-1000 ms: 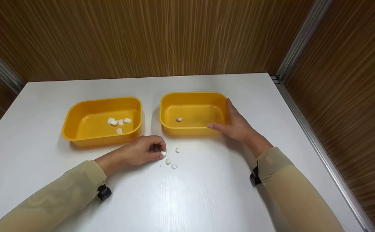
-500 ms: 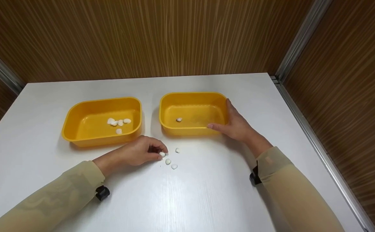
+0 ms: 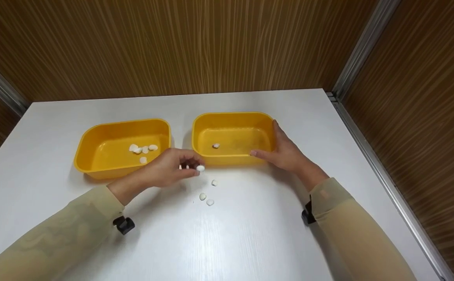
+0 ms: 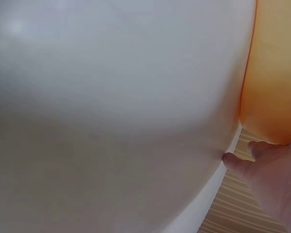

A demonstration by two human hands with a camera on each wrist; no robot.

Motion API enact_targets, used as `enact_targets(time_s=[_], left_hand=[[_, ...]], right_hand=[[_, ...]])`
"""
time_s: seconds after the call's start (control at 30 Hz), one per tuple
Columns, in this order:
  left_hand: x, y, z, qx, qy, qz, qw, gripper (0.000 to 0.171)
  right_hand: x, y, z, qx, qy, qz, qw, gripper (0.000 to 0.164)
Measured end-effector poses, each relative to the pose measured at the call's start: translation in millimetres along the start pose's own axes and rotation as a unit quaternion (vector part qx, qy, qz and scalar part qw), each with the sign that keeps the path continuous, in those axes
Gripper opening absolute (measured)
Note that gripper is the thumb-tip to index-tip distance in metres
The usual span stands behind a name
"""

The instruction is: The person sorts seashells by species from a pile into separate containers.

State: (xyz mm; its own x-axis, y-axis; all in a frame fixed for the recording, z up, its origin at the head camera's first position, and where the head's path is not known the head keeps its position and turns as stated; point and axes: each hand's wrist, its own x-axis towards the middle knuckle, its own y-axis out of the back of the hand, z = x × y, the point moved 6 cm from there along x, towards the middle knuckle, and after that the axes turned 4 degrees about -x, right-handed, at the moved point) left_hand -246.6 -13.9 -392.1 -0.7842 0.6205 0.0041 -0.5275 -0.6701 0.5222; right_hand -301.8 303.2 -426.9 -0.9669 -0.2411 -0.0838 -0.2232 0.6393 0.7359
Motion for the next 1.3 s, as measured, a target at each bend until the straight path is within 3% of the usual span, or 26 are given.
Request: enact_targets(time_s=[0.27,0.47,0.7,0.9,1.17,1.3], left_hand=[[23.7,25.4,17.0,-0.031,-0.006,0.062,0.9976,0.017],[46.9,36.1,15.0,-0.038,0.003,0.103,0.994,0.025],[70.3,27.7,3.9,-0.059,0.018,0.116,0.9913,0.026],[81.2,16.5,-3.4,-0.095,0.032,0.117,0.988,0.023],[90.0,12.2,0.0,-0.036,-0.013,0.115,0.9926,0.026],[90.3,9.7,-0.9,-0.019,-0.015,0.119,0.9926,0.032]], right_hand=[[0.3,-0.7,1.3,-0.014,-0.015,-0.008,1.0,0.125],[0.3,-0.9,1.9,-0.008,-0.013,-0.006,1.0,0.124],[1.1,-3.5,1.3,0.012,-0.003,0.0,1.0,0.119],[3.4,-5.4,-0.2,0.007,-0.003,-0.001,1.0,0.117],[4.2,-1.4,2.6,-0.004,0.002,0.007,1.0,0.12],[4.8,-1.3,3.3,-0.001,0.002,0.004,1.0,0.12]])
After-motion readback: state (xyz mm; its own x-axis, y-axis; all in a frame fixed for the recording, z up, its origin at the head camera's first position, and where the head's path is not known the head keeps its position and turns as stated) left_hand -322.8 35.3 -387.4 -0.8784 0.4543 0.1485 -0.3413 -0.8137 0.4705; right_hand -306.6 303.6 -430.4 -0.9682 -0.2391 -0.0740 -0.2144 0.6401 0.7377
